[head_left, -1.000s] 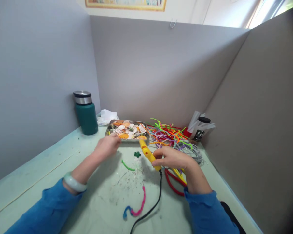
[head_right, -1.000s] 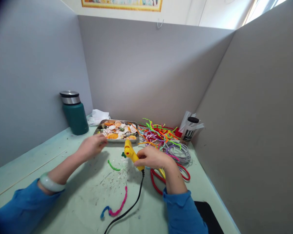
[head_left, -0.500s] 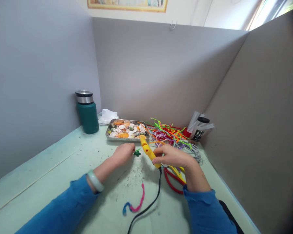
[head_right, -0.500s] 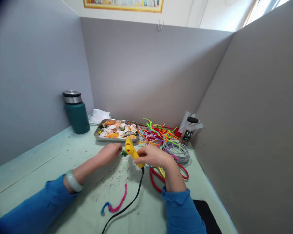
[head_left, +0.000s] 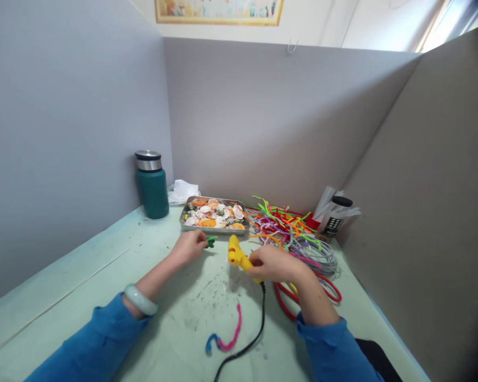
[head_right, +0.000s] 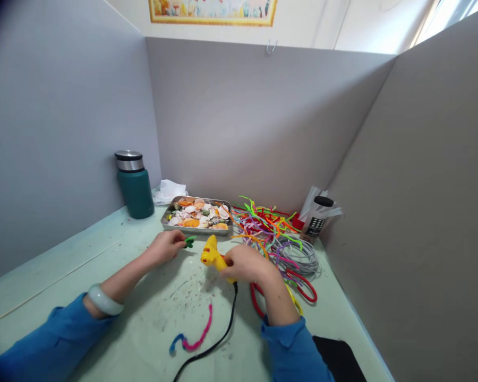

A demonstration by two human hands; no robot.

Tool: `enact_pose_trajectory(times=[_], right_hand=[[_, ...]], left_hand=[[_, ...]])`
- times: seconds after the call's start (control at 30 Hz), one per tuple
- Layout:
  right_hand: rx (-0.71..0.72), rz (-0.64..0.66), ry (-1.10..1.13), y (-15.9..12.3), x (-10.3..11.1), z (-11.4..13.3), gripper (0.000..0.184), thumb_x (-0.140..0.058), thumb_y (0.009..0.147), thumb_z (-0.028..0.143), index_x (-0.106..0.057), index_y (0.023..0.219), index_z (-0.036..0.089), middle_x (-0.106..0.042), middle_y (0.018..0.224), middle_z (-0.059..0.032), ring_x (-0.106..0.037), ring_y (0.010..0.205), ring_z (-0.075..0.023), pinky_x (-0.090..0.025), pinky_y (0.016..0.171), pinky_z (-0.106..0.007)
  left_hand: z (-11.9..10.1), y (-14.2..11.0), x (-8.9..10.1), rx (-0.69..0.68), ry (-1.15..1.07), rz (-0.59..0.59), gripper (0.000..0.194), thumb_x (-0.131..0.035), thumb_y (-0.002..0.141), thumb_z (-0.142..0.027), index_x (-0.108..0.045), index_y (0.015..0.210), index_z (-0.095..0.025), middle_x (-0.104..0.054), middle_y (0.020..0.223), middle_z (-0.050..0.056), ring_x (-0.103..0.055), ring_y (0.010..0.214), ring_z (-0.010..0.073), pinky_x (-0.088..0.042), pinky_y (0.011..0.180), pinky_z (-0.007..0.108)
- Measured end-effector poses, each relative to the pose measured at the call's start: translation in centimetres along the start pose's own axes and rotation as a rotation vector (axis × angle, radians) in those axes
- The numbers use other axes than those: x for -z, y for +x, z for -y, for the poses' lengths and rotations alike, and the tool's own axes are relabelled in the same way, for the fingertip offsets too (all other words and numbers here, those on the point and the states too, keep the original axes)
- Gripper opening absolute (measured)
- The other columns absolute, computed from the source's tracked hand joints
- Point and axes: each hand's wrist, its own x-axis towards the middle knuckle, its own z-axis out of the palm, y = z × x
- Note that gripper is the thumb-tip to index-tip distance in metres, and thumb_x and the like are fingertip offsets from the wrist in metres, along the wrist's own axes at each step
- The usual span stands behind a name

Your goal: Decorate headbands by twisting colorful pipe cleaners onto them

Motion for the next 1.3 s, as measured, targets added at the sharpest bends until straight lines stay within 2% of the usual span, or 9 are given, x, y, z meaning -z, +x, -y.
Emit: enact_pose_trajectory(times=[0.1, 0.23, 0.4, 0.5, 0.6, 0.73, 0.93, 1.1, 1.3], right_hand=[[-0.097, -0.041, -0.098, 1.4, -1.5, 0.9, 0.021, -0.061, 0.066, 0.039, -0.064, 0.061, 0.019, -0.056, 0.055, -0.0023, -0.047, 0.052, -0.0135, -0.025, 0.049, -0.025], [-0.176, -0.144, -0.103, 2.3, -2.1, 2.6, 0.026, -0.061, 0.068, 0.043, -0.067, 0.065, 0.018, -0.064, 0.067, -0.0080, -0.056, 0.065, -0.0198, -0.031, 0.054, -0.027], [0.046, -0.382, 0.426, 2.8, -2.7, 5.2, 0.028, -0.054, 0.078, 0.040, -0.062, 0.095, 0.020, -0.066, 0.079, -0.0028, -0.058, 0.067, -0.0152, -0.039, 0.059, -0.024], [0.035, -0.384, 0.707, 3.6, -3.8, 6.0, 0.023, -0.053, 0.078, 0.036, -0.060, 0.090, 0.018, -0.063, 0.070, -0.0002, -0.056, 0.056, -0.0124, -0.041, 0.052, -0.022], [-0.020, -0.392, 0.875, 4.3, -4.5, 5.9, 0.018, -0.054, 0.076, 0.034, -0.058, 0.079, 0.017, -0.060, 0.065, 0.0006, -0.053, 0.048, -0.0107, -0.040, 0.046, -0.022], [-0.064, -0.396, 1.036, 4.8, -4.6, 5.5, 0.020, -0.059, 0.070, 0.034, -0.057, 0.080, 0.017, -0.059, 0.062, 0.0009, -0.052, 0.045, -0.0112, -0.040, 0.042, -0.023], [-0.092, -0.405, 1.081, 4.8, -4.6, 5.6, 0.024, -0.060, 0.068, 0.028, -0.054, 0.089, 0.017, -0.057, 0.060, 0.0028, -0.056, 0.048, -0.0124, -0.046, 0.046, -0.024], [-0.073, -0.364, 1.005, 4.7, -5.1, 5.4, 0.015, -0.058, 0.070, 0.027, -0.055, 0.081, 0.018, -0.057, 0.059, 0.0025, -0.055, 0.048, -0.0121, -0.043, 0.045, -0.023], [-0.030, -0.309, 1.001, 4.4, -4.8, 5.0, 0.010, -0.057, 0.071, 0.026, -0.055, 0.077, 0.018, -0.057, 0.060, 0.0026, -0.051, 0.045, -0.0090, -0.039, 0.043, -0.020]], left_hand=[[0.5, -1.2, 1.1, 0.083, -0.189, 0.037, 0.020, -0.054, 0.075, -0.032, -0.061, 0.082, -0.015, -0.054, 0.049, -0.002, -0.047, 0.040, 0.0106, -0.035, 0.041, 0.021], [0.0, -3.1, 1.3, 0.114, -0.428, 0.066, 0.026, -0.057, 0.072, -0.036, -0.060, 0.084, -0.013, -0.057, 0.058, -0.001, -0.045, 0.041, 0.0077, -0.036, 0.038, 0.020], [-1.3, -4.5, 0.7, 0.093, -0.610, 0.094, 0.024, -0.058, 0.070, -0.034, -0.060, 0.081, -0.013, -0.051, 0.052, -0.004, -0.042, 0.040, 0.0067, -0.034, 0.037, 0.019], [-1.7, -4.8, 0.5, 0.073, -0.696, 0.127, 0.023, -0.060, 0.069, -0.035, -0.062, 0.075, -0.013, -0.049, 0.048, -0.005, -0.038, 0.037, 0.0055, -0.029, 0.036, 0.019], [-1.4, -4.8, 0.4, 0.100, -0.709, 0.138, 0.024, -0.060, 0.068, -0.036, -0.062, 0.073, -0.013, -0.057, 0.057, -0.003, -0.037, 0.034, 0.0037, -0.026, 0.035, 0.019], [-1.1, -4.6, 0.1, 0.116, -0.699, 0.154, 0.026, -0.056, 0.071, -0.039, -0.060, 0.071, -0.014, -0.058, 0.061, -0.002, -0.038, 0.032, 0.0034, -0.024, 0.034, 0.019], [-1.6, -4.8, -0.1, 0.091, -0.693, 0.169, 0.030, -0.051, 0.075, -0.043, -0.051, 0.062, -0.015, -0.054, 0.056, -0.004, -0.034, 0.030, 0.0025, -0.023, 0.034, 0.019], [-1.7, -4.7, -0.4, 0.092, -0.719, 0.174, 0.026, -0.055, 0.071, -0.040, -0.050, 0.066, -0.016, -0.052, 0.054, -0.005, -0.035, 0.030, 0.0036, -0.023, 0.032, 0.019], [-1.2, -4.8, -0.3, 0.140, -0.811, 0.278, 0.027, -0.059, 0.069, -0.040, -0.056, 0.070, -0.013, -0.055, 0.054, -0.004, -0.035, 0.031, 0.0027, -0.024, 0.033, 0.018]])
